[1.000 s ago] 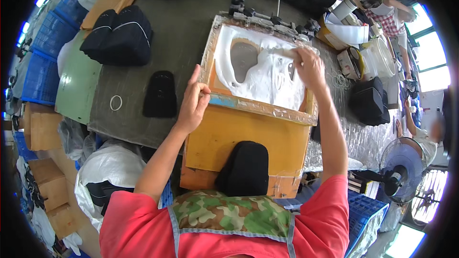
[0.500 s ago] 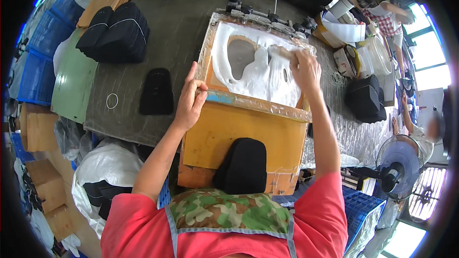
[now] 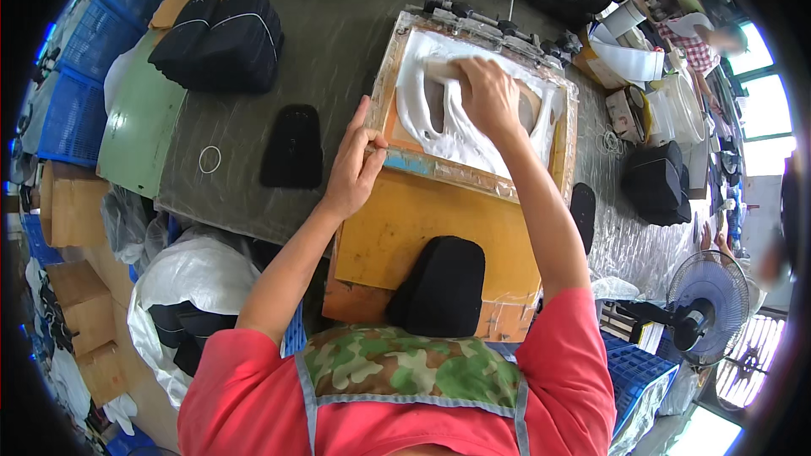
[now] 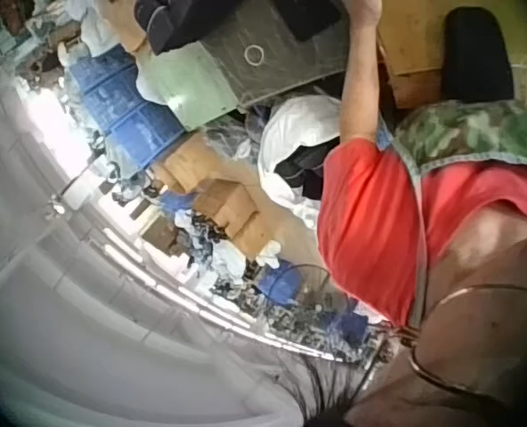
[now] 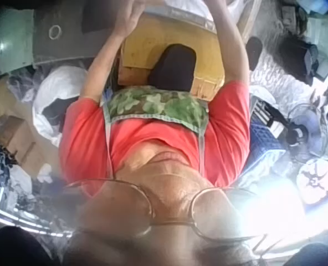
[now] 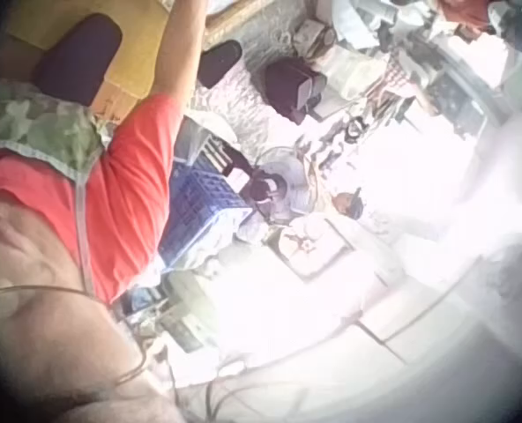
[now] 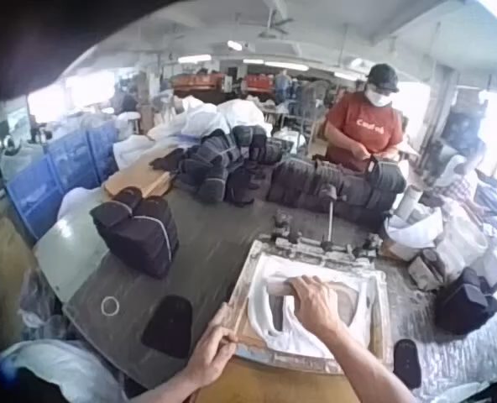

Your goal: Applying a white substance to shoe component pieces using a manual screen printing press and squeegee.

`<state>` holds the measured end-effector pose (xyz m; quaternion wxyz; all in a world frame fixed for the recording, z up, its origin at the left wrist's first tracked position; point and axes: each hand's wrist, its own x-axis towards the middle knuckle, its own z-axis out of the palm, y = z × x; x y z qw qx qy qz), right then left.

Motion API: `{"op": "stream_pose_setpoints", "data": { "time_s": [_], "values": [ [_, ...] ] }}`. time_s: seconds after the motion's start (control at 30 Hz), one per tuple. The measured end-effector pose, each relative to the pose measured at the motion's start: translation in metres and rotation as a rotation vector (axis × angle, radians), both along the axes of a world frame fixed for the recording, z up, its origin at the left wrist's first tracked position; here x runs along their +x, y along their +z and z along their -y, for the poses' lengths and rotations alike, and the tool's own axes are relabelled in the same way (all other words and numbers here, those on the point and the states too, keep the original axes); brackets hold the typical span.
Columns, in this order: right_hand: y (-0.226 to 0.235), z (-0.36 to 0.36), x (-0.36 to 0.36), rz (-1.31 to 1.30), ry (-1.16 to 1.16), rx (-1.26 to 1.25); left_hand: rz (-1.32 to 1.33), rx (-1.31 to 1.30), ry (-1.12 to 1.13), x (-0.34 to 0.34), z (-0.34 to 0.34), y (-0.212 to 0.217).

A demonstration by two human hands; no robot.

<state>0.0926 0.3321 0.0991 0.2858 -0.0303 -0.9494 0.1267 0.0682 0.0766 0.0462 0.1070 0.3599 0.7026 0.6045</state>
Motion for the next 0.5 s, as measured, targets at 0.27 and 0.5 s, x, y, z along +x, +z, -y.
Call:
{"op": "stream_pose_setpoints", "data": {
  "time_s": [0.27, 0.5],
  "values": [
    [0.04, -0.016, 0.037, 0.27, 0.028, -0.164, -0.064, -0.032, 0.02, -0.003, 0.008, -0.008],
    [-0.003, -0.015, -0.003, 0.096, -0.06, 0.007, -0.026, -0.011, -0.005, -0.001, 0.0, -0.004]
  ]
}}
